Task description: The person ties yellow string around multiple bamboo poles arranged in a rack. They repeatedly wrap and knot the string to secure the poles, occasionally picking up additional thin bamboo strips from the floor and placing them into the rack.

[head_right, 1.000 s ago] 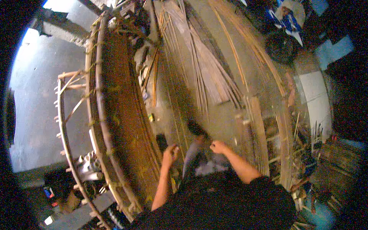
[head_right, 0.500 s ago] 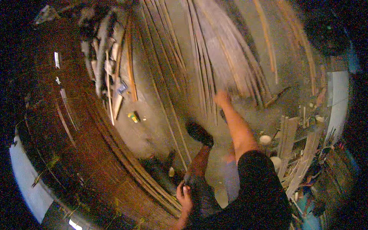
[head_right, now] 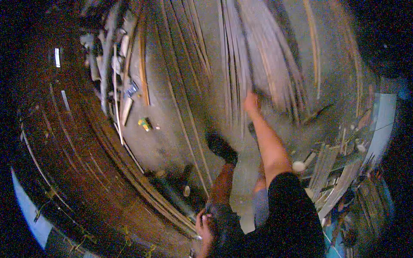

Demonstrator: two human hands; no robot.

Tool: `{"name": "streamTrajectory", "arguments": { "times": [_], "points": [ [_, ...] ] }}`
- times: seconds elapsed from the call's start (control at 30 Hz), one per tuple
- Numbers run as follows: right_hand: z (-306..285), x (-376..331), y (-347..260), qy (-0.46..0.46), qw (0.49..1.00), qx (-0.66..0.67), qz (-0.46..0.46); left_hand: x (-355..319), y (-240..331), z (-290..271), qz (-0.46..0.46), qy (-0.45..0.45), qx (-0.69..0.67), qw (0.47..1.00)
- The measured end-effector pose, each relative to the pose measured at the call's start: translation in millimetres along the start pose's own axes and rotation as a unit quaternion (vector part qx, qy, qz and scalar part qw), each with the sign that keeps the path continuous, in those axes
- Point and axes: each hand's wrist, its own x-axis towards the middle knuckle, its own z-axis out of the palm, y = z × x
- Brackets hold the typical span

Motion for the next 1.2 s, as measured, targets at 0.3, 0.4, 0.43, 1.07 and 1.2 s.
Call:
{"name": "streamTrajectory", "arguments": {
  "times": [0.3, 0.4, 0.43, 1.07, 1.2],
  "points": [
    [-120.1, -340.8, -92.4, -0.254, 0.855, 0.375, -0.252, 38.6, 205.1, -0.7, 0.238, -0.077, 0.117, 0.961],
    [-116.1, -457.6, -105.5, -0.230, 0.879, 0.292, -0.299, 47.0, 263.9, 11.4, 0.338, -0.073, 0.125, 0.930],
    [-97.8, -487.1, -99.1, -0.280, 0.865, 0.300, -0.288, 28.8, 294.9, 8.0, 0.311, -0.100, 0.103, 0.939],
    [-475.4, -457.4, -390.9, -0.317, 0.658, 0.671, -0.128, -296.3, 9.3, -233.0, 0.115, 0.431, 0.145, 0.883],
    [-476.7, -518.9, -451.0, -0.326, 0.643, 0.643, -0.259, -333.1, -147.4, -297.5, 0.150, 0.527, 0.201, 0.812]
  ]
}}
